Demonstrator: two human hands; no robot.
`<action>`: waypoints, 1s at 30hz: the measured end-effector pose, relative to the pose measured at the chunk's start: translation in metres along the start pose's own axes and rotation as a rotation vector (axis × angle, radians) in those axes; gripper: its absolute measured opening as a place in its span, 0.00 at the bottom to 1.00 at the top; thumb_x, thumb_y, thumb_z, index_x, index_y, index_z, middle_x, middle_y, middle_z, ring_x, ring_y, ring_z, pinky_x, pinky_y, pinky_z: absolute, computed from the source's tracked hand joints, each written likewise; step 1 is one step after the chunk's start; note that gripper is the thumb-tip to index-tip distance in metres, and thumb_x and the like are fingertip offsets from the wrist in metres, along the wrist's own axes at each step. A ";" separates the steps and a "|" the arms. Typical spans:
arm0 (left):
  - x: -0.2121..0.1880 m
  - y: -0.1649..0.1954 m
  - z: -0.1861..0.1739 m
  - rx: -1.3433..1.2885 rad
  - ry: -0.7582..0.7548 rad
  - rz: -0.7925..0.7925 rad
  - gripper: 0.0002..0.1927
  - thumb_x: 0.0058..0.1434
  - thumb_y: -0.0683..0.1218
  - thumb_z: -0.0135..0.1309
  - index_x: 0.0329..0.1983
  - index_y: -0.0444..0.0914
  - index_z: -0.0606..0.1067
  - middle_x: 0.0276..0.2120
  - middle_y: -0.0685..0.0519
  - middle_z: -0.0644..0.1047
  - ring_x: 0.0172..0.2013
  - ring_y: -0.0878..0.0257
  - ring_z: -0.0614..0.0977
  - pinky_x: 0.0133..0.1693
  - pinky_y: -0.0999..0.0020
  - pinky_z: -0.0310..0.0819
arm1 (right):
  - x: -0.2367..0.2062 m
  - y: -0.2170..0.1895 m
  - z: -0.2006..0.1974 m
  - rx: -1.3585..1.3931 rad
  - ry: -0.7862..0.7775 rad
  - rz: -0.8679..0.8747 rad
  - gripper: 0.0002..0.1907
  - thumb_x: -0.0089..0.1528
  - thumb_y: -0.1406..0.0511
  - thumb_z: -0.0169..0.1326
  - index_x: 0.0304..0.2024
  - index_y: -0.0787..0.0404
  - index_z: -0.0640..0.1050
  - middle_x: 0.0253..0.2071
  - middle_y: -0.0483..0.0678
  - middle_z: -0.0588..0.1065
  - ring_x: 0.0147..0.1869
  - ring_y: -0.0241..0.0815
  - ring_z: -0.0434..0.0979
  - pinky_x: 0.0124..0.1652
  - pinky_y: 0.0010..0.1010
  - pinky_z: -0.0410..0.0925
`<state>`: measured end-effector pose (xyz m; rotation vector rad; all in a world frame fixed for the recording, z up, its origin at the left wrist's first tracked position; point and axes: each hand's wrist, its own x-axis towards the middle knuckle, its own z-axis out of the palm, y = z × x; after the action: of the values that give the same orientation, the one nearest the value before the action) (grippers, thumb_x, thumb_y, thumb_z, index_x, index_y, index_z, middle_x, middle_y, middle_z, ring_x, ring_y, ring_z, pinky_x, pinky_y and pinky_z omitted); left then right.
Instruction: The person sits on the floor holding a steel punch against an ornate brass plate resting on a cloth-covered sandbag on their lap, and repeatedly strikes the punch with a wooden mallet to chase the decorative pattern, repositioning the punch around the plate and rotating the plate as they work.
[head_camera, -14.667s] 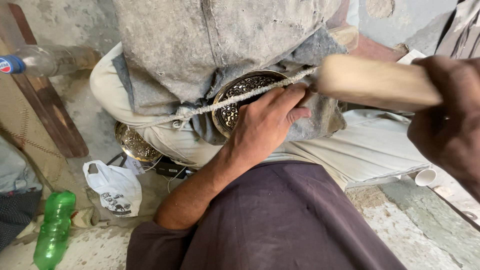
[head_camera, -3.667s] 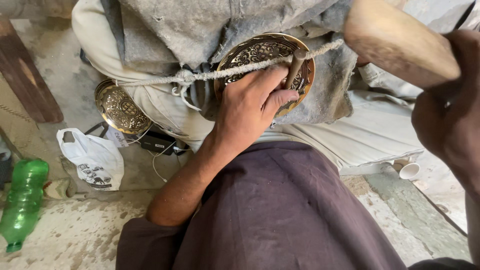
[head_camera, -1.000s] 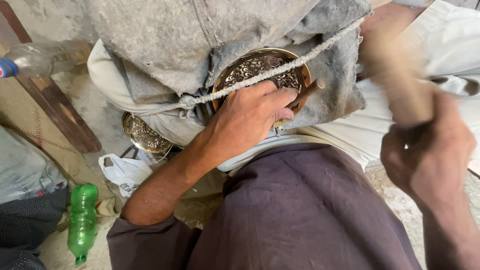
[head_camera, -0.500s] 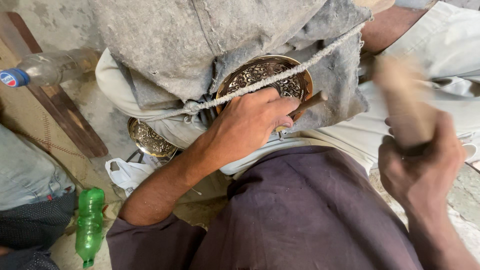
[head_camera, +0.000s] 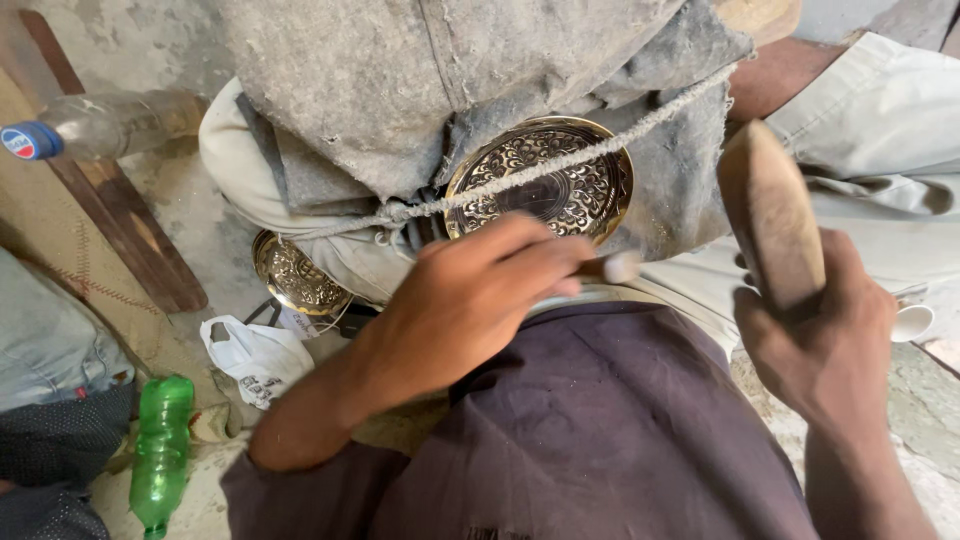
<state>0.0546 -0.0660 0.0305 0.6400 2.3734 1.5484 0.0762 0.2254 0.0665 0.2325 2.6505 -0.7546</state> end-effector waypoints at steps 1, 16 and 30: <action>-0.018 0.008 -0.015 0.029 0.100 0.022 0.11 0.70 0.42 0.60 0.53 0.35 0.76 0.46 0.49 0.79 0.40 0.66 0.83 0.34 0.74 0.83 | 0.002 -0.007 0.003 0.068 -0.008 0.006 0.22 0.60 0.67 0.61 0.55 0.69 0.73 0.45 0.55 0.81 0.44 0.47 0.83 0.48 0.37 0.73; -0.086 -0.002 -0.012 0.387 0.724 -0.432 0.14 0.66 0.38 0.60 0.53 0.32 0.75 0.44 0.42 0.77 0.36 0.61 0.83 0.36 0.66 0.81 | 0.068 -0.072 0.031 0.058 0.158 -0.563 0.18 0.62 0.71 0.66 0.50 0.70 0.72 0.43 0.61 0.80 0.48 0.52 0.84 0.48 0.39 0.75; 0.023 -0.013 0.075 -0.102 0.479 -0.168 0.14 0.68 0.47 0.62 0.53 0.37 0.78 0.41 0.50 0.82 0.39 0.61 0.86 0.40 0.66 0.81 | 0.071 0.028 -0.041 0.125 0.025 -0.373 0.23 0.65 0.74 0.61 0.59 0.77 0.68 0.47 0.60 0.76 0.49 0.49 0.81 0.48 0.36 0.77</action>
<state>0.0629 0.0011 -0.0110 0.0410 2.5630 1.8960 0.0059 0.2748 0.0581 -0.2304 2.7064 -1.0388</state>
